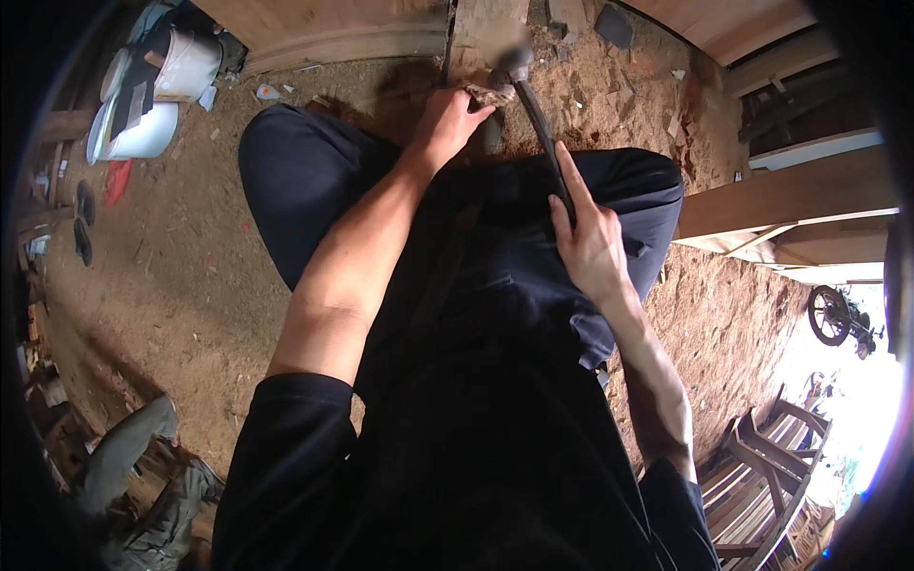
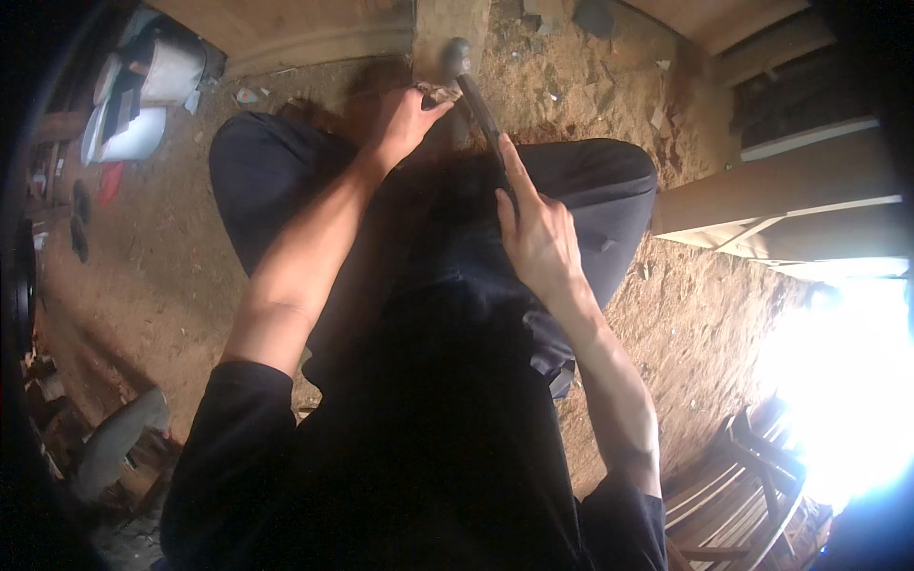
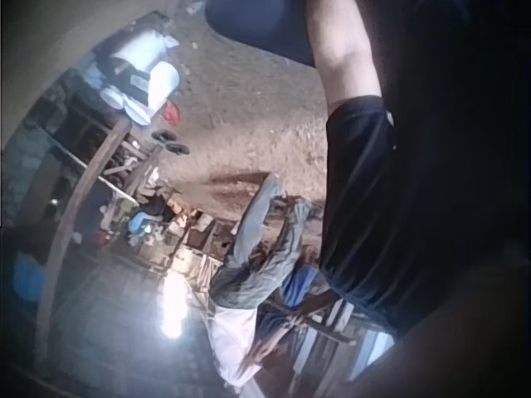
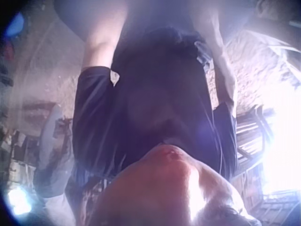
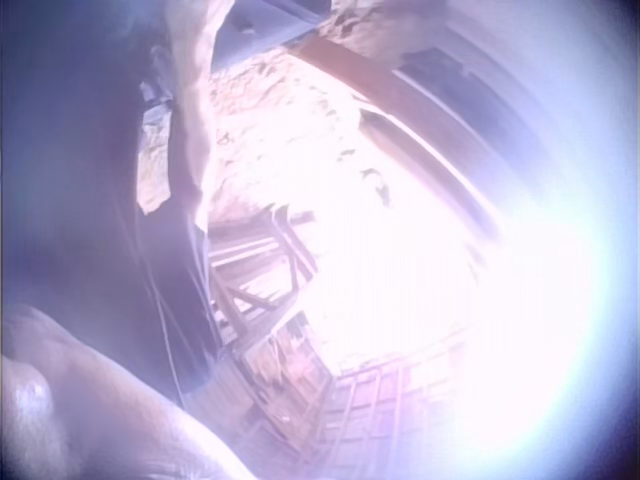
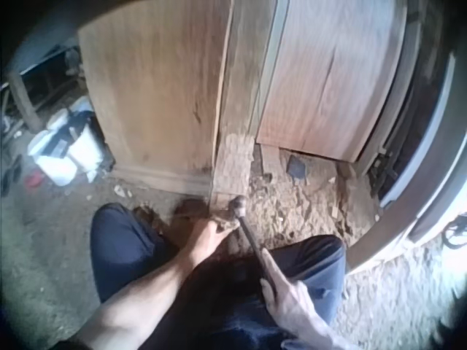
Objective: The person sits on the floor and uses a hammer to repeatedly strike a chisel held against a wooden beam, carving away material. The person occasionally pauses to clear wood chips from the work area.
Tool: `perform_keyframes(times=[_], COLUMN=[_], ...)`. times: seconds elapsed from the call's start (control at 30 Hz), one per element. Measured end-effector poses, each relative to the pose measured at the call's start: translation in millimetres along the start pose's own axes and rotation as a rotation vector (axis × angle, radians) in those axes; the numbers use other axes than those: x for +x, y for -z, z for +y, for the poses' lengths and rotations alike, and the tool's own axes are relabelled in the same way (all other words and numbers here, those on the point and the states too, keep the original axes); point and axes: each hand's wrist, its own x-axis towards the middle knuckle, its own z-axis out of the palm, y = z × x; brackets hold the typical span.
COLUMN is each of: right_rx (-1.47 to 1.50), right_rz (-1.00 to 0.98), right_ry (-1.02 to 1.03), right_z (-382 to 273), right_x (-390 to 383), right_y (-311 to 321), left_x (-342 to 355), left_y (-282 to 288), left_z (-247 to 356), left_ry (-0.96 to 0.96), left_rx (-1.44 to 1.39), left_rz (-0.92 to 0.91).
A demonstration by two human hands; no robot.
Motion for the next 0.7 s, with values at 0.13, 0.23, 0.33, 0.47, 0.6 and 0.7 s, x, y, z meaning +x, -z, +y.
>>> perform_keyframes(times=[0.13, 0.23, 0.33, 0.47, 0.6, 0.7], right_rx=[0.046, 0.122, -0.024, 0.008, 0.190, -0.055], right_rz=[0.252, 0.322, 0.147, 0.188, 0.335, 0.175], right_ry=[0.237, 0.140, 0.211, 0.229, 0.020, 0.048], right_z=[-17, -21, 18, -4, -23, 10], right_x=[2, 1, 3, 5, -3, 7], right_y=[13, 6, -16, 6, 9, -11], left_x=[-3, -5, 5, 0, -2, 11], left_y=[-9, -17, -19, -15, -24, 7], left_z=[-22, -27, -18, -33, -35, 13], left_ry=[0.052, 0.057, 0.051, 0.023, 0.125, 0.243], left_rx=[0.054, 0.031, -0.012, 0.040, 0.072, 0.200], left_rz=[-0.030, -0.023, -0.020, 0.018, -0.006, -0.214])
